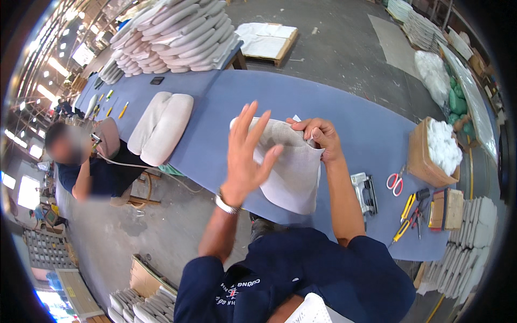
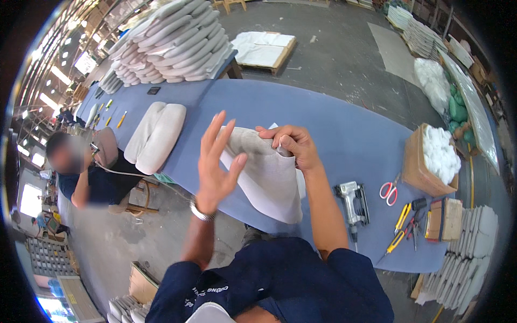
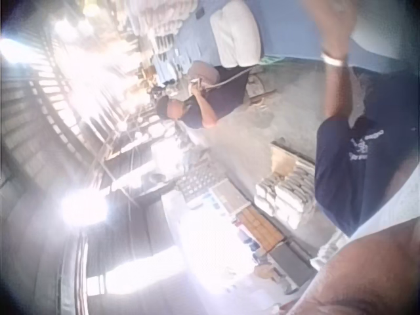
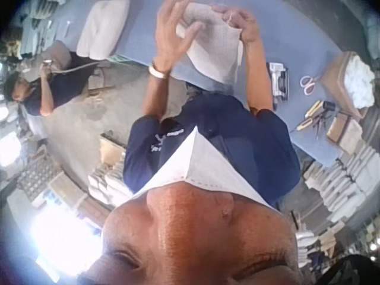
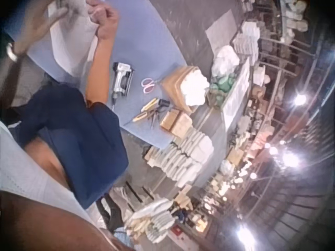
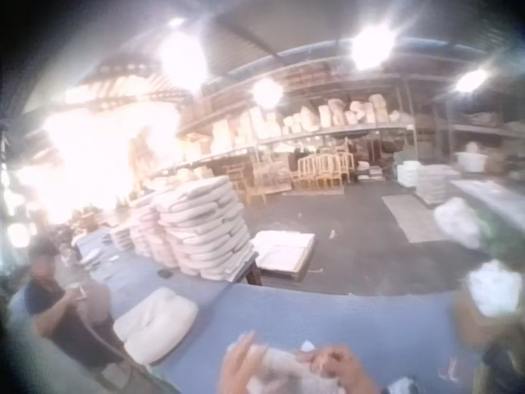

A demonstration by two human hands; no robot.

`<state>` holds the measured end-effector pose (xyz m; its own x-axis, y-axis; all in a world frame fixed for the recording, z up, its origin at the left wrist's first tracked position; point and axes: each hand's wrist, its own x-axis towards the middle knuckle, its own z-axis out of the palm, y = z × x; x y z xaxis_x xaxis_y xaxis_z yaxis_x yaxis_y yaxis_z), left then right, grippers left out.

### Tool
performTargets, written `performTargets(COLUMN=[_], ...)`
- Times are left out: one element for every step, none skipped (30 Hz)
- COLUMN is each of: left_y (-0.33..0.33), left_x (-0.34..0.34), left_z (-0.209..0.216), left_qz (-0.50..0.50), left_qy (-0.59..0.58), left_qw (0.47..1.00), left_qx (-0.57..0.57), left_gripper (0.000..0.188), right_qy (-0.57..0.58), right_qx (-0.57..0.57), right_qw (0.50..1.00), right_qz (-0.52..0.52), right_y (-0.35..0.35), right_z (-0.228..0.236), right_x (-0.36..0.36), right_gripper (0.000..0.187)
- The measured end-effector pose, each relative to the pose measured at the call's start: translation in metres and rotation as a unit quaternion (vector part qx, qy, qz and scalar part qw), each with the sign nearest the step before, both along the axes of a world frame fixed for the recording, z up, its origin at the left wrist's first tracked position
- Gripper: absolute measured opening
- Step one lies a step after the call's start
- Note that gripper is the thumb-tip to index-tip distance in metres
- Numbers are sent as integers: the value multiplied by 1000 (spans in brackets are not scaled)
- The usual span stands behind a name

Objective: The person assembles a cushion by inserting a foam insert into a fabric cover, trimming excess fabric with a utility knife, and stapling the edges closed. The person then inspects the finished cushion and places it on the table.

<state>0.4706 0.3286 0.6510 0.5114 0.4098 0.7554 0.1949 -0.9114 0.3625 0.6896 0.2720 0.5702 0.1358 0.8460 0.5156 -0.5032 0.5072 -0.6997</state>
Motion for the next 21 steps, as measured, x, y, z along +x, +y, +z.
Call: performTargets(left_y=[6,11,15,20,19,23,25,26,26,28,30,31,32,31,27,24,22,19,18,17,15], left_x=[4,6,11,17,17,15,16,18,17,18,21,23,26,27,27,26,26,27,29,33,36], left_z=[12,23,27,27,29,38,45,48,53,56,56,50,46,45,42,40,40,37,35,35,36], left_qz=[-38,-75,-112,-88,-82,-74,-64,-68,-69,-73,-90,-105,-119,-105,-90,-74,-56,-40,-23,-8,12], left_qy=[62,126,190,158,192,229,265,275,289,300,292,284,277,276,274,271,279,278,278,286,290], left_qw=[997,989,975,982,978,971,962,959,955,951,952,953,953,955,957,959,958,959,960,958,956], left_qx=[-6,-8,-10,48,18,-5,-27,-8,12,32,24,12,-1,-12,-27,-40,-32,-26,-20,-24,-29], left_gripper=[59,60,62,61,58,55,53,50,47,44,41,39,38,36,35,34,34,34,35,35,36], right_qy=[-32,-60,-87,-87,-87,-85,-75,-65,-50,-9,32,74,82,90,96,91,86,73,83,93,100], right_qx=[-10,-17,-25,-34,-43,-45,-39,-33,-26,-30,-34,-38,-33,-28,-25,-17,-10,-5,-6,-7,-7], right_qw=[999,998,995,994,992,990,989,987,985,987,987,986,986,986,986,984,982,981,978,975,973], right_qz=[-12,-21,-31,-53,-75,-98,-122,-145,-165,-159,-153,-142,-140,-139,-136,-151,-166,-181,-192,-203,-209], right_y=[-5,-6,-10,-13,-15,-14,-13,-14,-13,-12,-10,-8,-6,-5,-4,-2,1,2,5,8,10], right_z=[2,3,3,7,13,18,19,19,17,13,9,6,5,6,7,6,5,5,4,2,0], right_x=[4,8,8,4,-2,-7,-10,-14,-22,-27,-32,-39,-45,-50,-54,-58,-60,-60,-60,-61,-61], right_gripper=[27,27,26,25,25,24,23,22,21,21,21,20,20,20,21,20,20,20,21,22,23])
